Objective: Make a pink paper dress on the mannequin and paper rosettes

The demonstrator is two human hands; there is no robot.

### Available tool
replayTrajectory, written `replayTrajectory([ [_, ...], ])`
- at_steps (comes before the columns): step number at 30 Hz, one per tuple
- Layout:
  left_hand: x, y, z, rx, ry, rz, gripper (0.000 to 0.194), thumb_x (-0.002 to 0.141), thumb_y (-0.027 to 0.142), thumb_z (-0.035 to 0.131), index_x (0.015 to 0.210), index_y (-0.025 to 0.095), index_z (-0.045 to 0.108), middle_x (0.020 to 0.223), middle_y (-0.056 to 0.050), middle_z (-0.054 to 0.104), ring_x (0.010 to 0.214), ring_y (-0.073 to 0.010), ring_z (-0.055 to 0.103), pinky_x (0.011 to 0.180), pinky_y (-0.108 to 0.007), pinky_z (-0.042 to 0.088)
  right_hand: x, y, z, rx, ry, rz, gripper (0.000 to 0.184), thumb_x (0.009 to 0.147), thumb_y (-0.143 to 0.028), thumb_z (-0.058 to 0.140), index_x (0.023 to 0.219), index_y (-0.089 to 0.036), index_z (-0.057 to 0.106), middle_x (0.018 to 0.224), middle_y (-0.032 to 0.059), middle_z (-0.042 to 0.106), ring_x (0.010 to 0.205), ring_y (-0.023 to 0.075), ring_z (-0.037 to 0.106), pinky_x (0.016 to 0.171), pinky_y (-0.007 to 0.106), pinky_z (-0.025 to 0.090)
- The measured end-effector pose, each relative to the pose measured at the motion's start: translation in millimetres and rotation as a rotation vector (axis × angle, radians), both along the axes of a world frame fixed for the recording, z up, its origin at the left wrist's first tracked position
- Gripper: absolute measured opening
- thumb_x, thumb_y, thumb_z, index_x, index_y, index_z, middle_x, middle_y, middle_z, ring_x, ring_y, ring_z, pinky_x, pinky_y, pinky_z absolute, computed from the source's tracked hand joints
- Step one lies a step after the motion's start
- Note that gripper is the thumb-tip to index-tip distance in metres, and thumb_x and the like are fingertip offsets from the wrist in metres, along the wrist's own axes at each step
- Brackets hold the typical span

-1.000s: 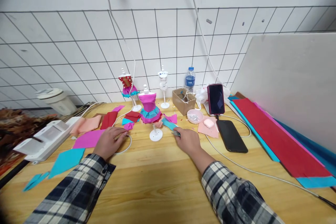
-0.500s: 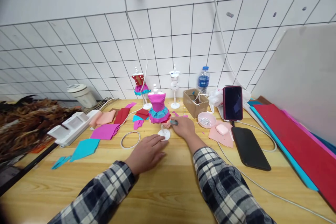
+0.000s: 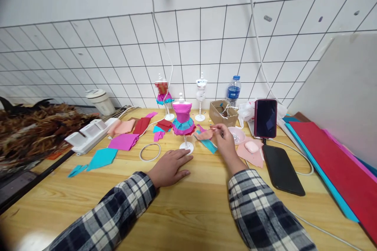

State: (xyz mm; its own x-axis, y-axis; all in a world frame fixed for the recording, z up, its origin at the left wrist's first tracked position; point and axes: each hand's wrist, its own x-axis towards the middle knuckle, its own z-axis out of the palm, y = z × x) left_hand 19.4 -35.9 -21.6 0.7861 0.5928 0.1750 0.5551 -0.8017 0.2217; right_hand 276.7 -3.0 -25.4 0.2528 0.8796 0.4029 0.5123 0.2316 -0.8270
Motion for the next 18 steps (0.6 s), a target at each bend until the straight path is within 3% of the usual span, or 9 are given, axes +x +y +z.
replayTrajectory([
  [4,-2.9,1.3,1.3,-0.001,-0.026,-0.025,0.047,0.090,0.047,0.050,0.130,0.025,0.056,0.141,-0.014,0.051,0.127,-0.0318,0.048,0.103,-0.050,0.039,6.2,-19.4,5.8,-0.047,0.199,0.014,0.027,0.088,-0.043,0.037,0.097,-0.021,0.048,0.071,-0.0014,0.054,0.057,0.0131,0.050,0.053,0.024,0.040],
  [8,-2.1,-8.9,6.5,-0.108,-0.258,-0.020,0.041,0.091,0.045,0.049,0.123,0.023,0.061,0.121,-0.014,0.062,0.114,-0.0287,0.055,0.100,-0.047,0.040,-9.1,-44.5,13.5,-0.121,0.298,0.121,0.027,0.082,-0.047,0.048,0.088,-0.021,0.050,0.062,-0.0055,0.045,0.048,0.0101,0.040,0.046,0.022,0.034],
  [10,3.6,-19.6,7.4,-0.327,-0.531,0.068,0.053,0.088,0.051,0.052,0.131,0.020,0.053,0.112,-0.014,0.063,0.100,-0.0242,0.059,0.088,-0.040,0.048,-24.3,-57.1,17.3,-0.173,0.370,0.230,0.028,0.081,-0.048,0.051,0.089,-0.021,0.051,0.063,-0.0057,0.044,0.049,0.0097,0.039,0.047,0.022,0.033],
  [12,11.5,-30.4,6.6,-0.697,-0.760,0.140,0.071,0.082,0.057,0.058,0.139,0.020,0.041,0.098,-0.010,0.066,0.075,-0.0172,0.061,0.065,-0.029,0.050,-42.2,-67.9,19.5,-0.208,0.410,0.325,0.027,0.080,-0.047,0.054,0.087,-0.020,0.053,0.063,-0.0055,0.045,0.052,0.0103,0.040,0.050,0.022,0.034],
  [13,15.0,-34.6,6.0,-0.883,-0.778,0.130,0.071,0.078,0.058,0.064,0.135,0.018,0.046,0.088,-0.007,0.066,0.068,-0.0151,0.061,0.060,-0.027,0.048,-51.2,-72.3,19.6,-0.205,0.408,0.333,0.026,0.081,-0.046,0.054,0.087,-0.020,0.053,0.064,-0.0052,0.045,0.054,0.0109,0.042,0.051,0.022,0.035],
  [15,18.9,-38.4,5.1,-1.080,-0.847,0.210,0.054,0.075,0.058,0.067,0.106,0.014,0.062,0.073,-0.004,0.064,0.058,-0.0131,0.058,0.053,-0.024,0.045,-67.4,-78.8,17.4,-0.185,0.382,0.292,0.023,0.081,-0.043,0.054,0.084,-0.020,0.055,0.067,-0.0031,0.051,0.060,0.0127,0.046,0.056,0.024,0.038],
  [18,14.9,-34.6,6.3,-1.057,-1.014,0.379,0.043,0.075,0.056,0.066,0.070,0.016,0.055,0.063,0.000,0.060,0.056,-0.0104,0.057,0.055,-0.023,0.046,-83.2,-83.7,9.6,-0.243,0.291,0.228,0.018,0.076,-0.036,0.059,0.075,-0.019,0.057,0.069,-0.0017,0.054,0.061,0.0126,0.047,0.057,0.024,0.038],
])
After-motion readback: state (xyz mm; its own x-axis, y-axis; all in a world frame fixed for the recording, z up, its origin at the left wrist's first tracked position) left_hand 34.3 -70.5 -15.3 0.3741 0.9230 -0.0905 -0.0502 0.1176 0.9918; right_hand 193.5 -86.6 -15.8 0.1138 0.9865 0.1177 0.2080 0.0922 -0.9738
